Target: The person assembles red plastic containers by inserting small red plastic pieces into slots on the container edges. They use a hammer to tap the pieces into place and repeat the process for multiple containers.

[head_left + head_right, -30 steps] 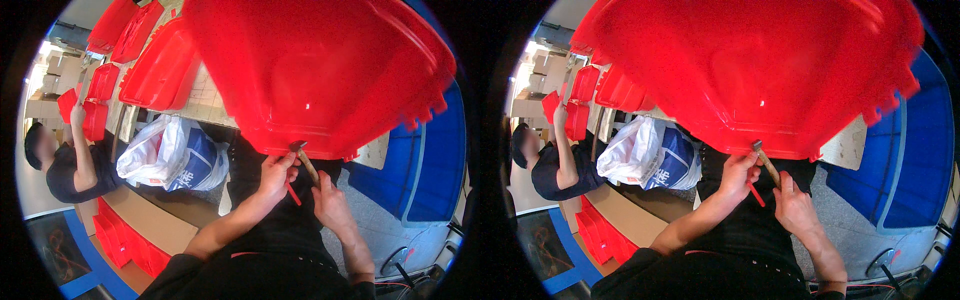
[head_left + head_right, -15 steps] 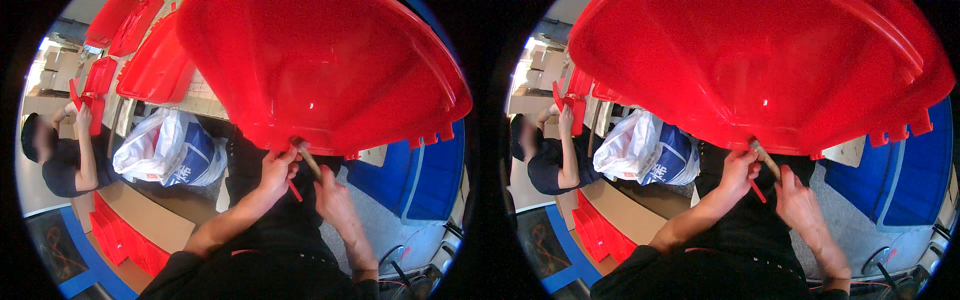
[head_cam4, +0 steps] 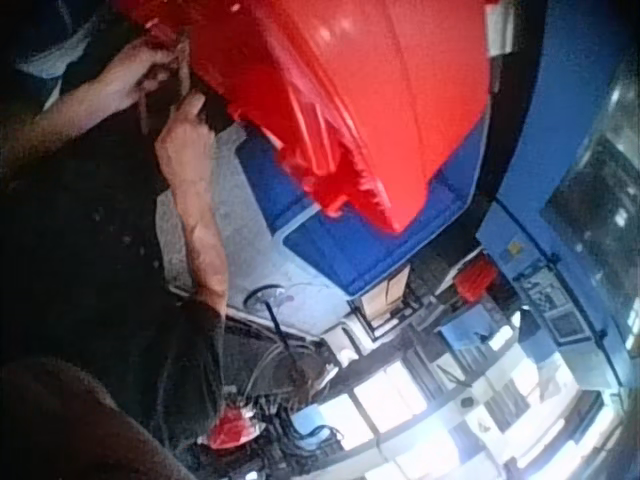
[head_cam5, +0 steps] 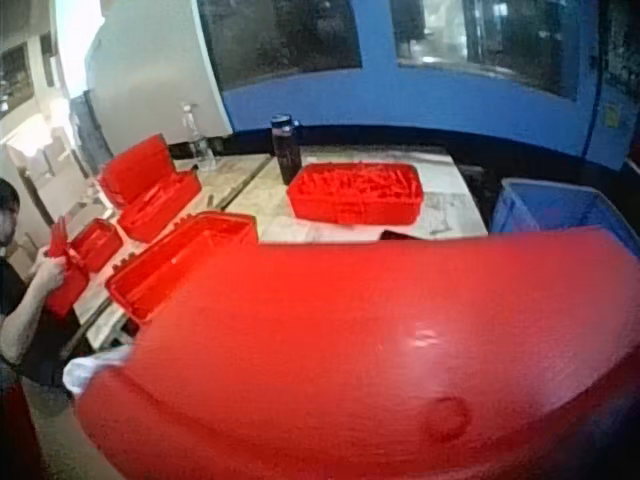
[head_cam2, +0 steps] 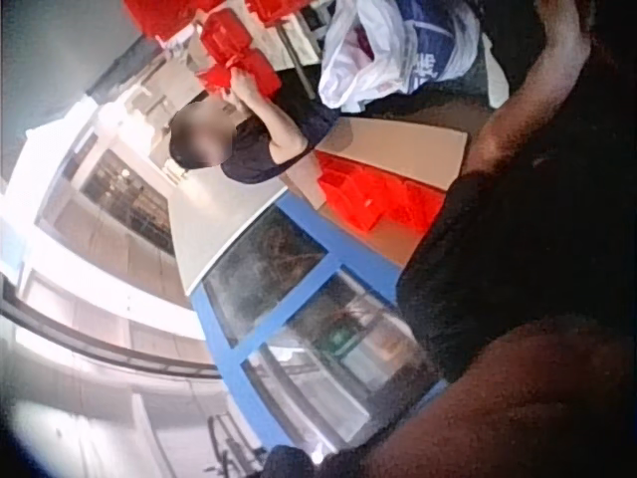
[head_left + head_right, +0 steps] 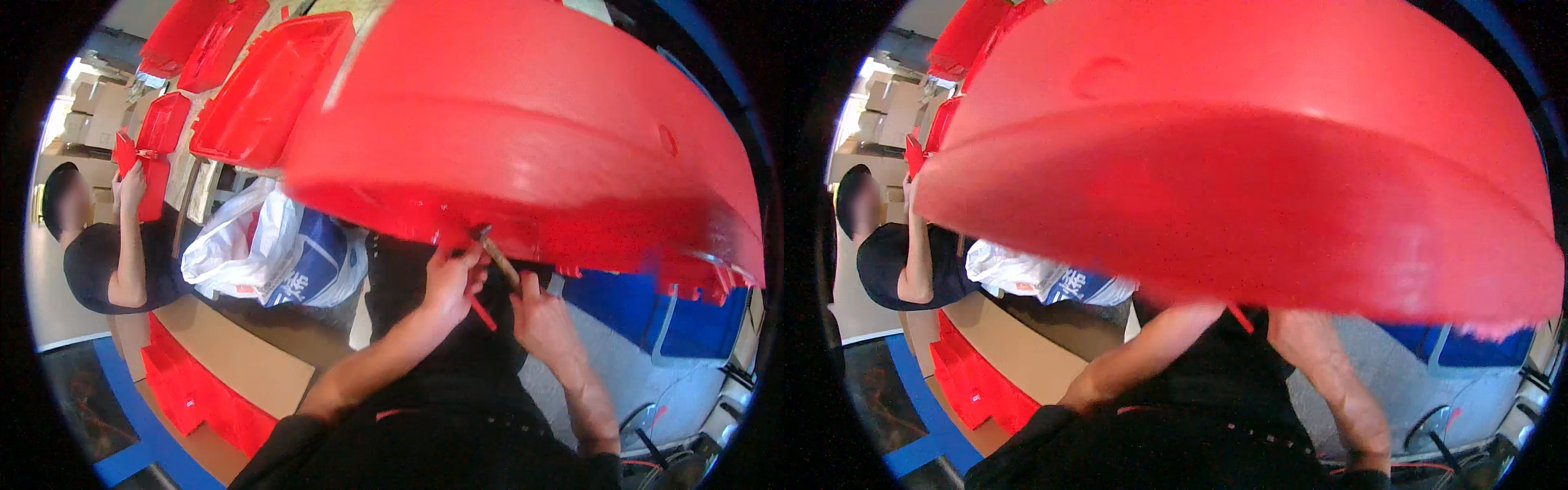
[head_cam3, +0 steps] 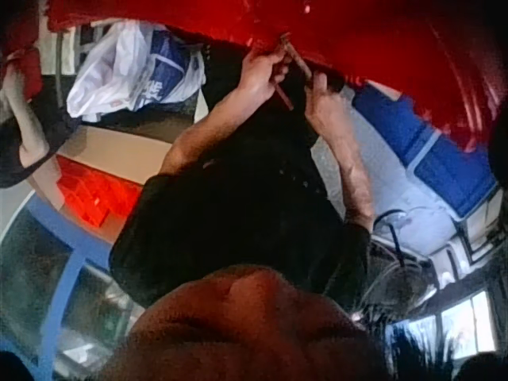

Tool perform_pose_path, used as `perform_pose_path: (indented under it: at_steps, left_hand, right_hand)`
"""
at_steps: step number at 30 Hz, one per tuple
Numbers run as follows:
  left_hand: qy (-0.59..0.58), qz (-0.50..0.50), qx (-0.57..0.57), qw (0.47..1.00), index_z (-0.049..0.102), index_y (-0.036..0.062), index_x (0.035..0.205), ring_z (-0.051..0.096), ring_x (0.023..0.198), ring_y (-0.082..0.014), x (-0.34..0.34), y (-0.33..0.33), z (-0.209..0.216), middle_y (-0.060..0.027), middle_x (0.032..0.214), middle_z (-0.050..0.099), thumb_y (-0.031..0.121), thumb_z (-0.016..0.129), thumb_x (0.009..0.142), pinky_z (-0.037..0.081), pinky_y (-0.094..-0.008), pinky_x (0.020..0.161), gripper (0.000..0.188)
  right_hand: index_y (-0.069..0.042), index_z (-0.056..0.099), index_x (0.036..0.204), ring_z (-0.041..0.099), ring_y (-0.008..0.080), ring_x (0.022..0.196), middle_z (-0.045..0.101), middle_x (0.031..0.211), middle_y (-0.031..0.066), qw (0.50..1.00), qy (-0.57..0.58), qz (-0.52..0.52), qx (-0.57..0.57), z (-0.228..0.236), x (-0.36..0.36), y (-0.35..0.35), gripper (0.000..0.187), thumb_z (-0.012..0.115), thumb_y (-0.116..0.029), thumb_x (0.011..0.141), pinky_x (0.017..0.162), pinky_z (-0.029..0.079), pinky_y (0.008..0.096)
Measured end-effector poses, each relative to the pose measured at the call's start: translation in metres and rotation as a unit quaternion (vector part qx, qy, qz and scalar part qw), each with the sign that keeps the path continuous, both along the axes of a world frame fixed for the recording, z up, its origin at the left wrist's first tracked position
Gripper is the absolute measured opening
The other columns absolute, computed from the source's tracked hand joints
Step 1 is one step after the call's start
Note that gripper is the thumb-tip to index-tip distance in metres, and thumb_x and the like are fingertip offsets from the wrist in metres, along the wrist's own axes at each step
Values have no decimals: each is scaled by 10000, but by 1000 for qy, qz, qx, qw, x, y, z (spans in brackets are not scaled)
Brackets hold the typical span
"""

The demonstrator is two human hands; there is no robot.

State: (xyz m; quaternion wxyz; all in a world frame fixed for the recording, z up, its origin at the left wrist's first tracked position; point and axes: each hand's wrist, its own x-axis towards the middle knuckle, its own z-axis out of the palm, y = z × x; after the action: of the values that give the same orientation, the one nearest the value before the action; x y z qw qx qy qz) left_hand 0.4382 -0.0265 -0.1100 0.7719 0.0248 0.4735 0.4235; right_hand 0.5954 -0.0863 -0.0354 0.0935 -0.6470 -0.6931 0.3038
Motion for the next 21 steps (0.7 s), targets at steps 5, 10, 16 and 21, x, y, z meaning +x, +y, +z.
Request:
perform_pose_path:
  at_steps: [5, 10, 16, 21]
  left_hand:
    - [30, -20, -44, 998, 585, 118, 1114, 590, 620, -168, 0, 3, 4, -76, 847, 657, 112, 645, 932, 410, -266, 495, 192]
    - [52, -27, -71, 996, 577, 117, 1099, 588, 649, -170, 1, 2, 7, -73, 856, 648, 129, 609, 940, 414, -268, 504, 163]
    - [9, 3, -76, 997, 575, 104, 1095, 578, 637, -168, 0, -5, 0, -75, 851, 642, 95, 573, 934, 411, -265, 495, 162]
    - [-28, 25, -79, 996, 573, 93, 1092, 571, 628, -167, 5, -6, -11, -76, 847, 638, 66, 542, 929, 409, -262, 488, 169]
  right_hand:
    - [-24, 438, 1240, 633, 518, 727, 651, 833, 309, 994, 79, -76, -8, 6, 8, -15, 375, 597, -134, 919, 622, 528, 576]
    - [-19, 451, 1244, 630, 521, 747, 645, 825, 304, 995, 70, -73, -18, 3, 13, -23, 370, 596, -117, 918, 621, 521, 558]
    - [-135, 578, 1340, 501, 316, 1298, 578, 1371, 138, 997, 48, 8, 65, -63, 35, -28, 521, 642, -391, 891, 1081, 398, 461]
    - [-43, 491, 1253, 595, 462, 931, 627, 992, 271, 973, -32, 110, 198, -58, 38, -21, 387, 600, -183, 910, 778, 485, 546]
